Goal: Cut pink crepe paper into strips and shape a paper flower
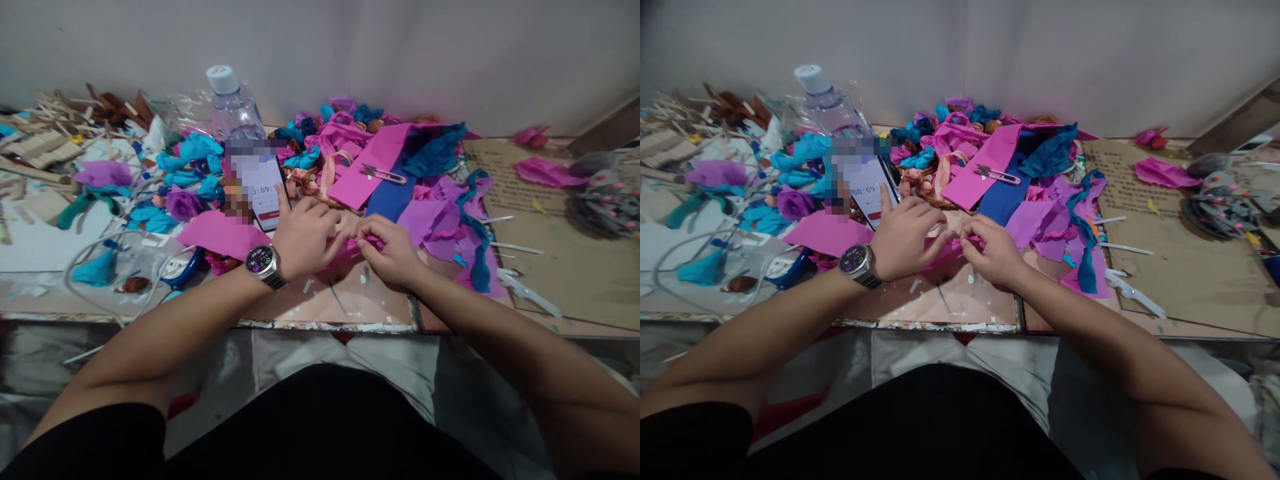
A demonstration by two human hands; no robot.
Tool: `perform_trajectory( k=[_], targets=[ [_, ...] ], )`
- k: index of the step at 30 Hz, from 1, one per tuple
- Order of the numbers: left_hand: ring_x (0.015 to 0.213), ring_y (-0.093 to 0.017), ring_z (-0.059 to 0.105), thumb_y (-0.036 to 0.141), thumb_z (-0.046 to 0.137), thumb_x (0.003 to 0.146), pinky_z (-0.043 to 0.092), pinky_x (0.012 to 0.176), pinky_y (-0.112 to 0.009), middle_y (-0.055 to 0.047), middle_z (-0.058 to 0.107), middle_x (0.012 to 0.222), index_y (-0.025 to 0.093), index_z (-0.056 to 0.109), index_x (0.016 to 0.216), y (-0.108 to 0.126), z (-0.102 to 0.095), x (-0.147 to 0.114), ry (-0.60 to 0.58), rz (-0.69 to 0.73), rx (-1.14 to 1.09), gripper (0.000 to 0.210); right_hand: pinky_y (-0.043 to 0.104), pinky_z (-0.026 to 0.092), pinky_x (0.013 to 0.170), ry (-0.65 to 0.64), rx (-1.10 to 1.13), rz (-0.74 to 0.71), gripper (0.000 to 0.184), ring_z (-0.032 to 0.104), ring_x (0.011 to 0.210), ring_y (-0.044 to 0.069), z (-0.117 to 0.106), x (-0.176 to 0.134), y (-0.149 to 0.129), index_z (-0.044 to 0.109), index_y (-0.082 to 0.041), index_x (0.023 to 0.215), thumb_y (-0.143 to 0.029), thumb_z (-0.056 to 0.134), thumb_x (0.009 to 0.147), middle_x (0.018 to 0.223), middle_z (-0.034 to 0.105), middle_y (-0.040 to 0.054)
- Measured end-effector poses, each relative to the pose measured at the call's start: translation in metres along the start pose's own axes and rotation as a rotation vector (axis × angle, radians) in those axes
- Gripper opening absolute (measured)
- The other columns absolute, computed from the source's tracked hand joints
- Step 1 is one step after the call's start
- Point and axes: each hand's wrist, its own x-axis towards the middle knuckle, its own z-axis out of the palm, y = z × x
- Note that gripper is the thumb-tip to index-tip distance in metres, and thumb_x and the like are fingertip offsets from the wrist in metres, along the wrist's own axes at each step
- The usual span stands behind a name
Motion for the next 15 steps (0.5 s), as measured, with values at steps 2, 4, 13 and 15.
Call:
perform_trajectory(
  k=[2, 4, 13, 15],
  targets=[
    [0.116, -0.037, 0.061, 0.046, 0.051, 0.103, 0.007, 0.123, -0.078, -0.012, 0.076, 0.114, 0.019, 0.075, 0.105, -0.0011, 0.0008, 0.0012, 0.001, -0.02, 0.011, 0.036, 0.037, 0.049, 0.084, -0.001, 0.001, 0.005, 0.012, 0.064, 0.091, 0.022, 0.0002, -0.0001, 0.0, 0.058, -0.022, 0.087, -0.01, 0.059, 0.089, 0.094, 0.065, 0.0056],
    [0.116, -0.037, 0.061, 0.046, 0.052, 0.102, 0.008, 0.123, -0.077, -0.013, 0.076, 0.113, 0.019, 0.075, 0.103, -0.0028, 0.0018, 0.0022, -0.002, -0.033, 0.008, 0.035, 0.036, 0.049, 0.084, 0.0, 0.0, 0.006, 0.012, 0.064, 0.091, 0.022, 0.0004, -0.0001, 0.0002, 0.058, -0.022, 0.087, -0.01, 0.06, 0.089, 0.094, 0.065, 0.0057],
    [0.113, -0.033, 0.062, 0.045, 0.049, 0.104, 0.024, 0.121, -0.068, -0.011, 0.075, 0.104, 0.019, 0.075, 0.101, -0.006, 0.0037, 0.0011, 0.018, 0.09, -0.041, 0.037, 0.036, 0.048, 0.082, -0.01, 0.003, -0.003, 0.012, 0.062, 0.089, 0.021, 0.0001, 0.0, -0.0007, 0.057, -0.022, 0.087, -0.01, 0.058, 0.09, 0.093, 0.064, 0.0056],
    [0.11, -0.03, 0.063, 0.044, 0.048, 0.105, 0.031, 0.119, -0.06, -0.01, 0.075, 0.101, 0.019, 0.074, 0.102, -0.0076, 0.0051, 0.0021, -0.011, 0.175, -0.113, 0.037, 0.036, 0.048, 0.083, -0.016, 0.005, -0.009, 0.011, 0.062, 0.09, 0.022, 0.0, 0.0004, -0.0009, 0.057, -0.022, 0.088, -0.012, 0.058, 0.091, 0.094, 0.064, 0.0058]
  ],
)
